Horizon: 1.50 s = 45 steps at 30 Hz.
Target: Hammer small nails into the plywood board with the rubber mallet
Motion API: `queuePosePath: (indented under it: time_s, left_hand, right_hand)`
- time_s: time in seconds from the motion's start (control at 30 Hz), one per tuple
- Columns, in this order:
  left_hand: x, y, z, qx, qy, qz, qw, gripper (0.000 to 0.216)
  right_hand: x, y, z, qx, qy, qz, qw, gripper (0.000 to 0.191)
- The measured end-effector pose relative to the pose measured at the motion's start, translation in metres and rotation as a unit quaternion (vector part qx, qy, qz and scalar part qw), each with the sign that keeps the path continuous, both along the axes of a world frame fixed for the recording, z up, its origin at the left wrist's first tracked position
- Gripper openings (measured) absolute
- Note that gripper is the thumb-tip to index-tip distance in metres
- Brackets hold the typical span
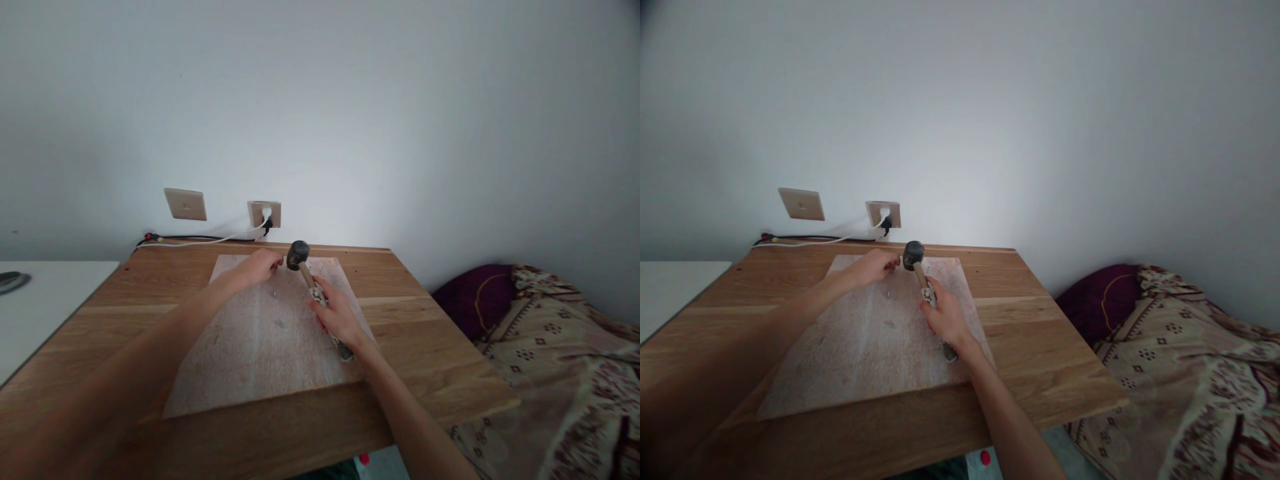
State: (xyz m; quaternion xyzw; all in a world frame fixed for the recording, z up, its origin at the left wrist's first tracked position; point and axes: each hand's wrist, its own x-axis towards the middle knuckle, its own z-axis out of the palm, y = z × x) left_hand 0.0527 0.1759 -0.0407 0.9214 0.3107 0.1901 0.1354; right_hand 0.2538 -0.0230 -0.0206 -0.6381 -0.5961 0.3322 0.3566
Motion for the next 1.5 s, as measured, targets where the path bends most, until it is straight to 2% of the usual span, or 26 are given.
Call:
queuePosePath:
  time_s: [0.1,0.23,0.43,0.6,0.77,0.87,1.03,1.23,1.33,1.4,1.5]
  left_hand:
    - [0.003,0.001,-0.001,-0.037,-0.023,0.009,0.999,0.023]
    - [-0.001,-0.003,-0.011,-0.099,-0.104,0.035,0.989,0.016]
    - [-0.004,-0.01,-0.023,-0.076,-0.17,0.065,0.98,0.012]
    - [-0.002,-0.01,-0.023,-0.114,-0.172,0.081,0.975,0.016]
    - [-0.003,-0.013,-0.022,-0.091,-0.179,0.075,0.977,0.011]
    - [-0.003,-0.015,-0.022,-0.117,-0.183,0.081,0.973,0.017]
    - [-0.003,-0.014,-0.025,-0.142,-0.203,0.093,0.964,0.045]
    - [-0.005,-0.011,-0.027,-0.144,-0.206,0.087,0.964,0.047]
    - [-0.014,-0.019,-0.02,-0.114,-0.172,0.095,0.974,0.041]
    - [-0.024,-0.03,-0.014,-0.061,-0.127,0.082,0.987,0.033]
    - [-0.036,-0.053,-0.004,0.036,-0.031,-0.022,0.999,0.025]
  right_hand:
    - [-0.002,0.0,0.0,0.001,-0.004,0.001,1.0,0.059]
    - [-0.005,0.001,-0.002,0.002,-0.018,-0.003,1.0,0.06]
    - [-0.011,0.005,-0.003,0.003,-0.016,0.002,1.0,0.063]
    - [-0.016,0.007,0.0,0.016,-0.025,0.007,1.0,0.064]
    - [-0.019,0.009,0.002,0.028,-0.036,0.0,0.999,0.064]
    - [-0.02,0.009,0.002,0.026,-0.038,-0.004,0.999,0.064]
    - [-0.024,0.01,0.003,0.033,-0.063,0.006,0.997,0.064]
    - [-0.027,0.012,0.004,0.028,-0.088,0.015,0.996,0.063]
    - [-0.026,0.012,0.003,0.048,-0.096,0.011,0.994,0.063]
    - [-0.025,0.011,0.001,0.047,-0.088,0.016,0.995,0.063]
    - [-0.023,0.01,-0.001,0.032,-0.058,0.014,0.998,0.064]
